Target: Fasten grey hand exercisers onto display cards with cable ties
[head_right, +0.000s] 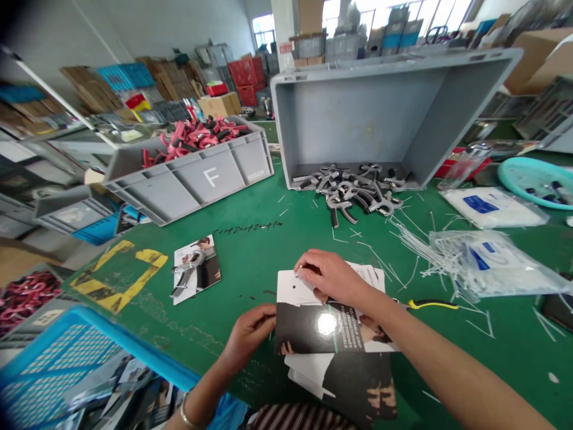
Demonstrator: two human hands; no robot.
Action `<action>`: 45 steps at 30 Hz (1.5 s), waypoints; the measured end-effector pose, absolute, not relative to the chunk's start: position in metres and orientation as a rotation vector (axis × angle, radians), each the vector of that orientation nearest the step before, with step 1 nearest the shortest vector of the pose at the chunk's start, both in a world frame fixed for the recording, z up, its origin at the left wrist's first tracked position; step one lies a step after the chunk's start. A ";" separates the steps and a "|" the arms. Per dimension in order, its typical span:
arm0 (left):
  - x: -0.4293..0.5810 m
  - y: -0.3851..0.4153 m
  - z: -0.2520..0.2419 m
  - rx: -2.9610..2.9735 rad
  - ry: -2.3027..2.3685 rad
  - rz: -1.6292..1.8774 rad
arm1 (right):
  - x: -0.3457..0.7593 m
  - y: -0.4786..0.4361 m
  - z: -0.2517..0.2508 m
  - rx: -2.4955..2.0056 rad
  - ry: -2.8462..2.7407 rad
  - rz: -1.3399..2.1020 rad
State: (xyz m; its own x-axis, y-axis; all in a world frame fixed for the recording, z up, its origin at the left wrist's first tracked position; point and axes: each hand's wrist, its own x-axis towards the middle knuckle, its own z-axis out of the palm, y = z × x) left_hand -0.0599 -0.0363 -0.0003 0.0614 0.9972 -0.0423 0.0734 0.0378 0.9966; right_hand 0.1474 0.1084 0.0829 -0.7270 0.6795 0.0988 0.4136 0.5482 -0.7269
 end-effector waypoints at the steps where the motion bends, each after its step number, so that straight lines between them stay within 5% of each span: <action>1: -0.056 -0.032 -0.001 1.293 1.299 1.156 | 0.146 0.105 0.081 -0.915 -2.406 0.985; 27: -0.027 0.008 0.005 0.697 0.979 1.391 | 0.144 0.090 0.080 -0.836 -2.582 0.743; 37: -0.049 0.033 0.024 0.821 1.080 1.122 | 0.149 0.098 0.081 -0.918 -1.930 1.495; 45: -0.043 0.003 0.047 0.669 1.196 1.274 | 0.244 0.151 0.069 -1.289 -1.720 0.845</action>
State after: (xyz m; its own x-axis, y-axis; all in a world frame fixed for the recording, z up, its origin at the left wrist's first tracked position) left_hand -0.0426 0.0028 0.0474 -0.1300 0.9464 -0.2956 -0.3544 0.2341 0.9053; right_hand 0.2436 0.1510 0.0690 -0.1520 0.9662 0.2084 0.4252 0.2543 -0.8687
